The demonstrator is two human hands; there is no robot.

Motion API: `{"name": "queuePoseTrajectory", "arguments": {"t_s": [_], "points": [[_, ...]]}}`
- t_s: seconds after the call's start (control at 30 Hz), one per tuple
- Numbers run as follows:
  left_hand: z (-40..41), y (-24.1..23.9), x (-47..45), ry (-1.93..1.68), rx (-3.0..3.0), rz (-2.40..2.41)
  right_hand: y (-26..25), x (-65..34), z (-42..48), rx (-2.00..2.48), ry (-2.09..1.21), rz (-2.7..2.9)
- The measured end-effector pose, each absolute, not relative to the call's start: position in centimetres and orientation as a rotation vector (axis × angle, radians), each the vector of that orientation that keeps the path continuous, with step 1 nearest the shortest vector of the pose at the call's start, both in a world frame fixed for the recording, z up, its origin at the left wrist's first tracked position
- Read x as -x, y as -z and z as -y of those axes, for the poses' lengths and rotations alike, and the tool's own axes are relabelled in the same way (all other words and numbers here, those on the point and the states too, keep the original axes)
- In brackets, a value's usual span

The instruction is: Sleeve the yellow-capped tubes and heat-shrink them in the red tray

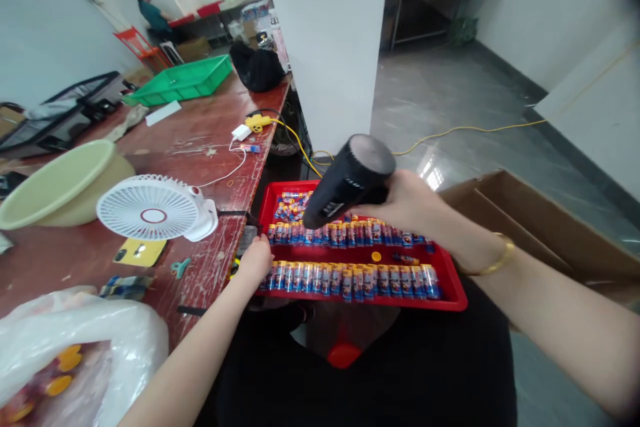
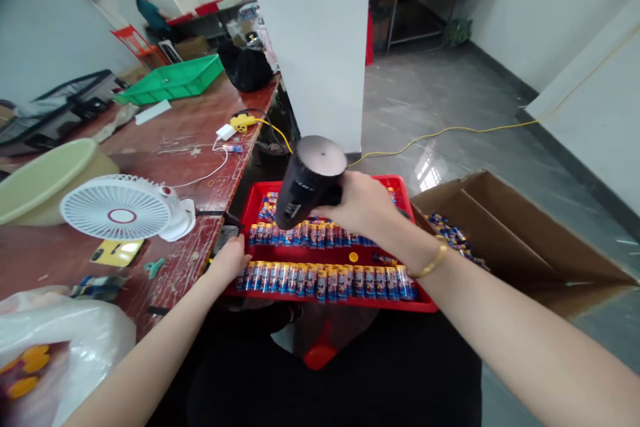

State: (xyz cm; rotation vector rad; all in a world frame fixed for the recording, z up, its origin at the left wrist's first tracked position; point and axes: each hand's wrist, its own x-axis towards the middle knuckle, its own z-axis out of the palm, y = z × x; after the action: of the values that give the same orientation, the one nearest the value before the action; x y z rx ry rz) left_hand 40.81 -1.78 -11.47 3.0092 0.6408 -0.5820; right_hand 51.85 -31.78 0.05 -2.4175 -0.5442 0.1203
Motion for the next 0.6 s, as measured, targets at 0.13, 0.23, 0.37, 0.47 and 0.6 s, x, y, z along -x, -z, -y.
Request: {"name": "queuePoseTrajectory", "arguments": {"t_s": [0.13,0.23,0.37,0.47,0.6], "points": [[1.4,13.0,-42.6,0.623,-2.978,-0.688,-0.1,-51.3,27.9,2.439,-0.175,0.517],[2.7,14.8,-43.6,0.633,-2.907,-0.664,-0.6,-51.2,28.5,2.478,-0.142,0.583],[4.4,16.7,-43.2,0.631,-2.773,-0.541,-0.9,-51.4,30.9,2.552,-0.110,0.548],[4.3,17.4,-42.5,0.554,-2.721,-0.572,-0.9,-51.6,31.8,2.602,-0.091,0.512],[3.4,17.7,-42.7,0.523,-2.669,-0.820,-1.1,-51.5,30.9,2.578,-0.089,0.523]]}}
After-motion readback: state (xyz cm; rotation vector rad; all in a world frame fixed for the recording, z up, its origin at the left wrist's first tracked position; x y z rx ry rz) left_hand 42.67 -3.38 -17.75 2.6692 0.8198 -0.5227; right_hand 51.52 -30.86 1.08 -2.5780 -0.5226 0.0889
